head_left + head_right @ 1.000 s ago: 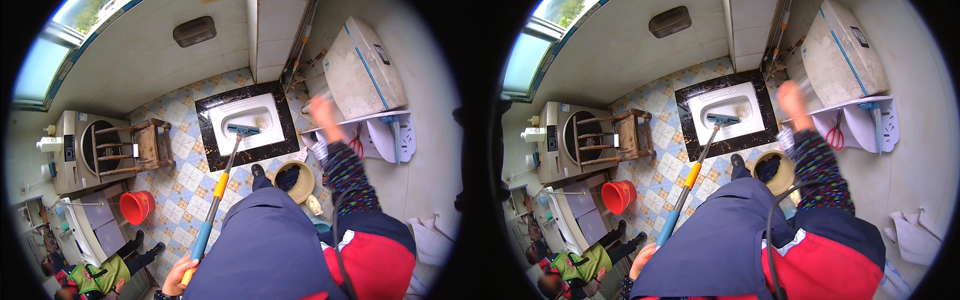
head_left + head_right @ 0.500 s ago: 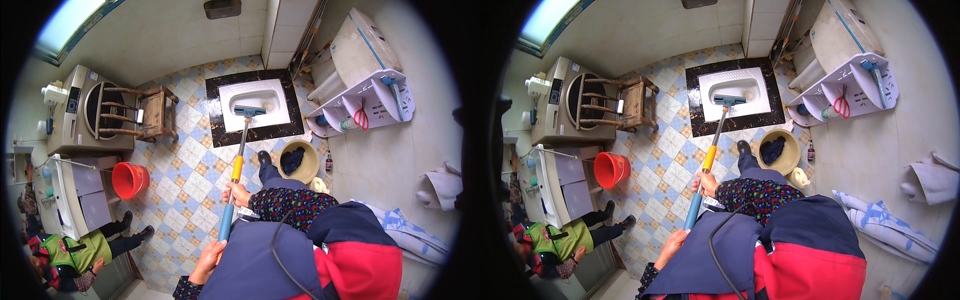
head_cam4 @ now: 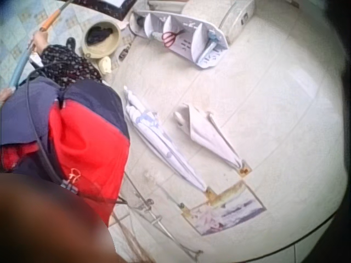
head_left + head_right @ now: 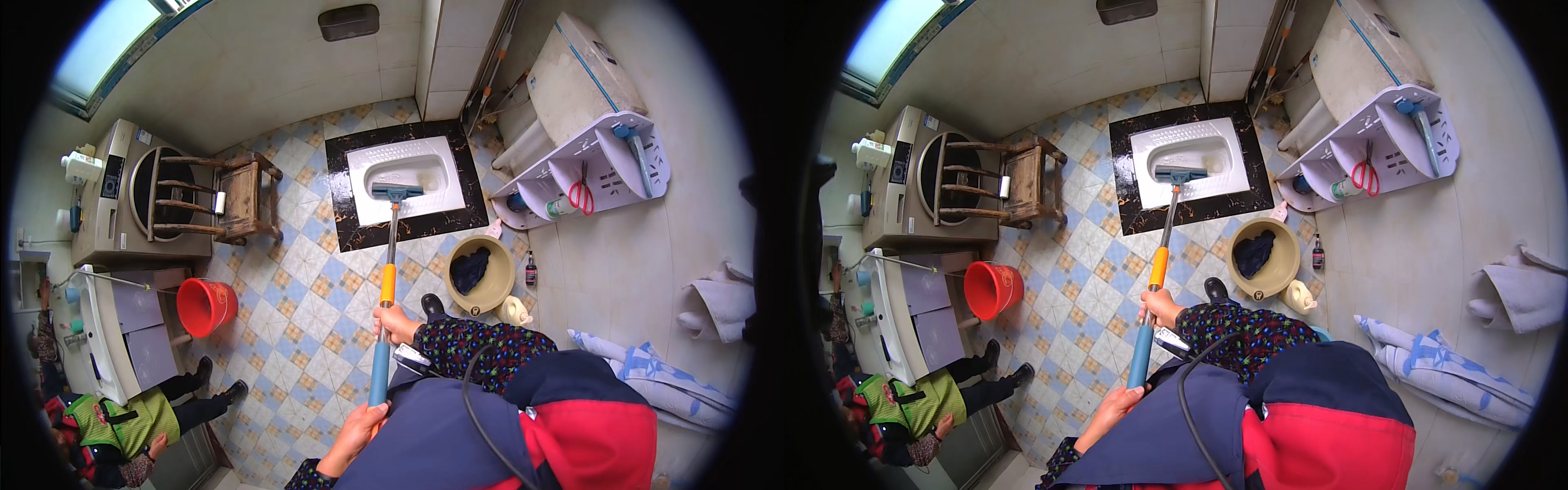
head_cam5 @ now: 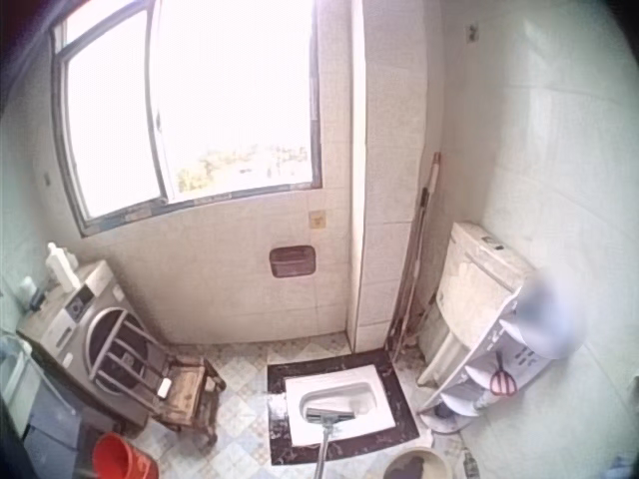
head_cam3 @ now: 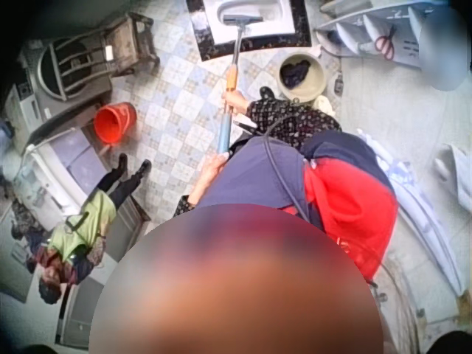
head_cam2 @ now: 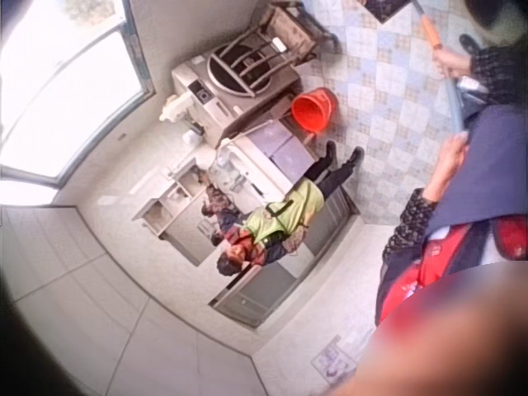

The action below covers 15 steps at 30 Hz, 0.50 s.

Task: The person scrubs a squat toilet with a long-handled brush, rinses the brush in a bucket, and adds detergent from a green pouch. The person then continues scrubbing the toilet bowl.

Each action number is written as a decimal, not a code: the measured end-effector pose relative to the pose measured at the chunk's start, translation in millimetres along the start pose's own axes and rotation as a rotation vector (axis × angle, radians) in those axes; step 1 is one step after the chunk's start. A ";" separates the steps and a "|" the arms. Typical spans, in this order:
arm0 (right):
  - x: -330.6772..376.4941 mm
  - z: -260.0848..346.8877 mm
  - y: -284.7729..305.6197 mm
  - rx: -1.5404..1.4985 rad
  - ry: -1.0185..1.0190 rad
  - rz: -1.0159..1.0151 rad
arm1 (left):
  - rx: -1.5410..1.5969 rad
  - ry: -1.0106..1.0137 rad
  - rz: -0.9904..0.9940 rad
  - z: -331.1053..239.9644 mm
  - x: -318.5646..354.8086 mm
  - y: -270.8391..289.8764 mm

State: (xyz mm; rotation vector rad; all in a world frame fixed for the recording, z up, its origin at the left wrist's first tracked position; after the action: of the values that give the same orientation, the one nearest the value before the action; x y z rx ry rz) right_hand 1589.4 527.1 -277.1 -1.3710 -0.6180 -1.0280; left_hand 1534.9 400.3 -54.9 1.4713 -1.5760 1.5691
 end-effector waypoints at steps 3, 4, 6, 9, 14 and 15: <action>2.0 17.6 2.6 -0.032 0.183 0.086 | 0.092 0.057 -0.005 -3.1 -0.5 -10.3; 4.1 26.3 3.1 -0.017 0.302 0.092 | 0.126 -0.021 0.091 -12.9 -3.1 -19.9; 4.3 28.0 9.8 0.009 0.220 0.012 | 0.123 -0.106 0.127 -24.3 -0.7 -31.4; 6.0 24.0 10.4 -0.023 0.115 -0.013 | -0.090 0.129 -0.082 -18.9 5.5 -28.2; 8.5 68.3 16.8 0.045 0.395 -0.016 | -0.049 -0.047 0.139 -38.2 -18.6 -44.1; 12.6 75.8 22.9 0.087 0.440 -0.090 | -0.006 0.008 0.203 -32.9 -18.6 -44.4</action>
State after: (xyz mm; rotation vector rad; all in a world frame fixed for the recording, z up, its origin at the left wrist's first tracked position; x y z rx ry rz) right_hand 1630.3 595.1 -266.1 -1.0032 -0.3911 -1.3113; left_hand 1568.8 446.8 -45.6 1.3343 -1.7709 1.6759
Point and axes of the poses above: each hand's wrist, its own x-axis away from the middle knuckle, its own y-axis out of the back of the hand, z = x × y, the point moved 6 cm from there along -x, towards the middle knuckle, and after that the axes turned 8 degrees about z, right-handed, at the moved point
